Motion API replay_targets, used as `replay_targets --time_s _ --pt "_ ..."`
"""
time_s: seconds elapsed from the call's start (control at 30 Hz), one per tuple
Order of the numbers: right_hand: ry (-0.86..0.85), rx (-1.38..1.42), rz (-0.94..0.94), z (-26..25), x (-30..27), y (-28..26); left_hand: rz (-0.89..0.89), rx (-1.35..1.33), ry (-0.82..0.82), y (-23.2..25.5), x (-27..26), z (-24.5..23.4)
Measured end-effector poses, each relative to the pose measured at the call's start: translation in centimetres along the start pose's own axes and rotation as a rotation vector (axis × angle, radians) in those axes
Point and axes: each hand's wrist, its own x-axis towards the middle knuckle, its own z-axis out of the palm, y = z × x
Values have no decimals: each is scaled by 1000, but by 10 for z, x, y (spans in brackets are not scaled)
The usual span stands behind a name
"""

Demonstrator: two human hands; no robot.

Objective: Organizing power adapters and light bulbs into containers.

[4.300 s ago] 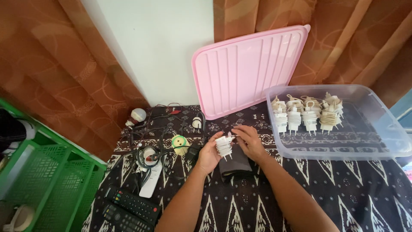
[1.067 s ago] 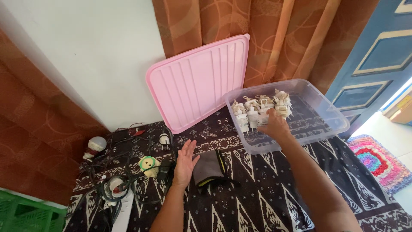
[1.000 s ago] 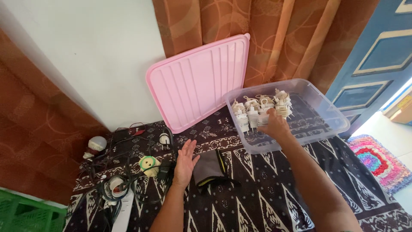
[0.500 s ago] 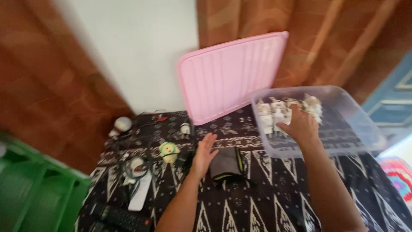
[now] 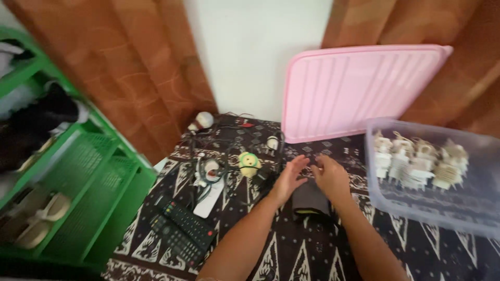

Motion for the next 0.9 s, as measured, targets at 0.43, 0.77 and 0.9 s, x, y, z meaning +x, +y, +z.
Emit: replay_targets --time_s 0.43,0.77,0.9 --pt "22 -64 -60 34 -31 20 178 233 10 12 -18 23" --pt "-85 -179 -24 37 -31 26 242 288 29 16 -20 30" --pt "-54 -125 -24 38 -33 28 246 227 80 17 -16 29"
